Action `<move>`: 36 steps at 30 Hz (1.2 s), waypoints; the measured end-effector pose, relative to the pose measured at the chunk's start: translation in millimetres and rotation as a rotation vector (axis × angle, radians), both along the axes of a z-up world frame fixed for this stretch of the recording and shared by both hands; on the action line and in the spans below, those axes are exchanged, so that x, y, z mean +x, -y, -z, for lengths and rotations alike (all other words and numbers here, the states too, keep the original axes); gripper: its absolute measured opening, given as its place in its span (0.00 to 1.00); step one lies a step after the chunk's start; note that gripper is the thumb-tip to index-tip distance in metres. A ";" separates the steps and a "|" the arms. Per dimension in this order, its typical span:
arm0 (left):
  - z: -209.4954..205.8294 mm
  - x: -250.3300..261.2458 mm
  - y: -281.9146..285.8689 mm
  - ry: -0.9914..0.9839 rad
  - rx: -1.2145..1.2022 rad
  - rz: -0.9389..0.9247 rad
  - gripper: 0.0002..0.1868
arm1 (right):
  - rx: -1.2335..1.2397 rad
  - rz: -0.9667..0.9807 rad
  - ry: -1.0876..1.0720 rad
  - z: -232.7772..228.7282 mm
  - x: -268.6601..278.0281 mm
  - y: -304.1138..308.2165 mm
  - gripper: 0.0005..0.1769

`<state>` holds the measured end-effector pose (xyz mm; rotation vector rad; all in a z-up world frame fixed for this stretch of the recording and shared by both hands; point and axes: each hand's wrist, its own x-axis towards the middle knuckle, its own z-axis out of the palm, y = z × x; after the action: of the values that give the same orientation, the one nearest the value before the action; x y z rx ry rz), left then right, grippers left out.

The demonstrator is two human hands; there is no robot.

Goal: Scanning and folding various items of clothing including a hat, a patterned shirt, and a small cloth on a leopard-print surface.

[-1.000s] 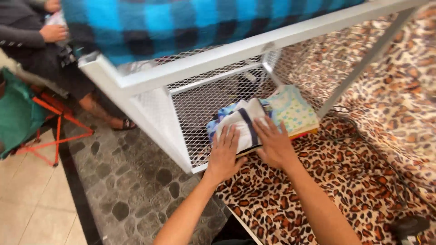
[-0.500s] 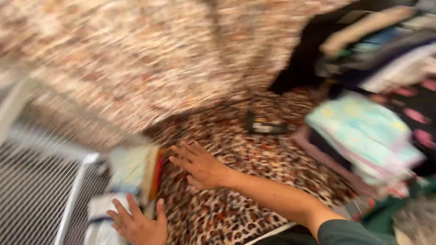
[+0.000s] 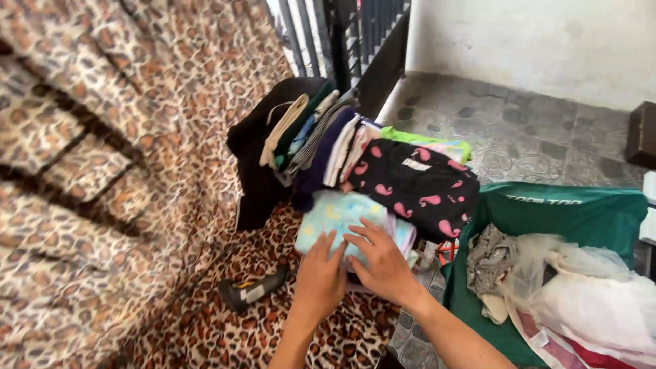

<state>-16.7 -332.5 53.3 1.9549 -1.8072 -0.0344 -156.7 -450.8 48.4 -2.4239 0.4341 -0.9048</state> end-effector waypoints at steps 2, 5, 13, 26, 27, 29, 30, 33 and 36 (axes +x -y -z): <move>-14.1 -9.6 25.7 -0.031 -0.038 0.062 0.22 | 0.096 0.017 -0.011 -10.2 -6.8 9.6 0.23; -27.3 -19.3 53.3 -0.038 -0.103 0.127 0.22 | 0.119 0.026 0.007 -18.1 -13.2 24.7 0.23; -19.3 -17.4 126.6 0.082 -0.104 -0.009 0.20 | -0.296 0.446 -0.153 -9.6 -29.1 87.2 0.36; -24.3 -19.0 131.0 0.054 -0.305 -0.085 0.38 | -0.420 0.614 -0.066 -21.3 -34.7 94.4 0.13; -27.2 -17.5 129.1 0.102 -0.422 -0.103 0.39 | -0.394 0.570 0.001 -38.2 -37.8 86.3 0.12; -49.1 -8.7 98.4 0.118 -0.496 -0.148 0.27 | -0.382 0.441 0.030 -70.4 -37.9 58.7 0.11; -59.1 -2.2 78.7 0.153 -0.570 -0.180 0.15 | -0.361 0.324 0.072 -85.1 -34.6 43.5 0.11; -62.8 17.1 -23.6 0.227 -0.454 -0.243 0.18 | -0.343 -0.019 0.132 -93.3 -8.8 0.8 0.12; -54.5 29.0 -121.6 0.422 -0.336 -0.470 0.17 | -0.317 -0.258 0.073 -85.6 41.4 -49.8 0.12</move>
<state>12.4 -210.9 107.8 2.1825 -1.4054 0.8324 -115.2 -401.0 134.0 -2.6379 -0.0556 -1.0030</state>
